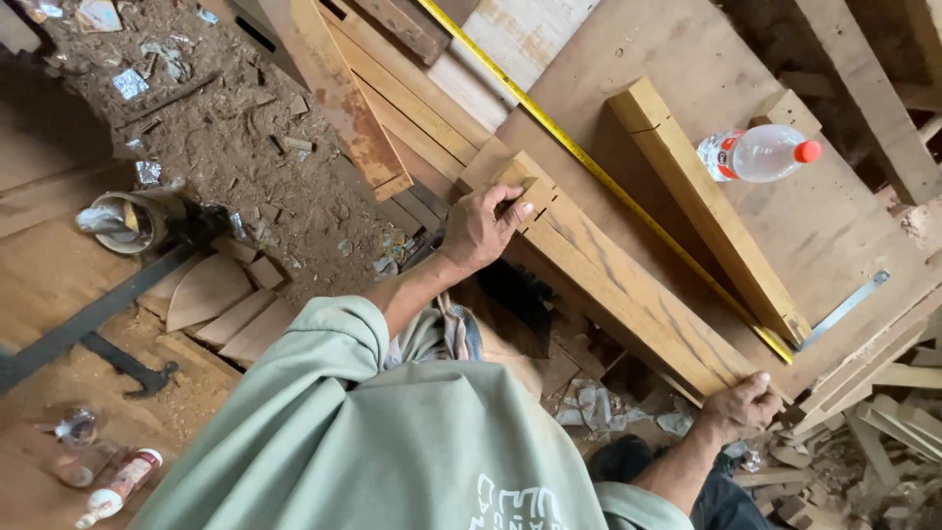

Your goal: Measuring wooden boards with a tape measure and marking them with a pencil and a square for cutting.

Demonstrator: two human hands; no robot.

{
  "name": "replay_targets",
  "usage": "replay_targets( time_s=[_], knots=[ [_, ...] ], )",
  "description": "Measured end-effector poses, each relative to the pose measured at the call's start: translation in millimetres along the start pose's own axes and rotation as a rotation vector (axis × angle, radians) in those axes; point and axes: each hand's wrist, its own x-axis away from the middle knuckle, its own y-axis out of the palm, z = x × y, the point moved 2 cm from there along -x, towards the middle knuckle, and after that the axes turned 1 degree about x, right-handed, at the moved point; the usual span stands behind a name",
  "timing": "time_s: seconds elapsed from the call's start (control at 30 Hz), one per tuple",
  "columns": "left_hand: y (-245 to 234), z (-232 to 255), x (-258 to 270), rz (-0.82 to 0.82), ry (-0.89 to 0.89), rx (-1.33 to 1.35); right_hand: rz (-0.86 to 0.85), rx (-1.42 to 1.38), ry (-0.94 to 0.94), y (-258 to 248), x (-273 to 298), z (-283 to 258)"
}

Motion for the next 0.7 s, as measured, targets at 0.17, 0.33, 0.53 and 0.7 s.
replay_targets(
  time_s=[0.17,0.33,0.53,0.7],
  knots=[
    [-3,1,0,-0.019,0.017,0.016,0.001,-0.013,0.031,-11,6,-28],
    [3,-25,3,-0.016,-0.101,0.012,-0.019,0.079,0.018,1,3,9],
    [-17,-20,-9,-0.099,-0.065,0.024,0.244,-0.195,0.141,-51,23,-46],
    [2,62,-21,-0.107,0.455,-0.243,0.461,-0.58,-0.072,-241,2,-213]
  ],
)
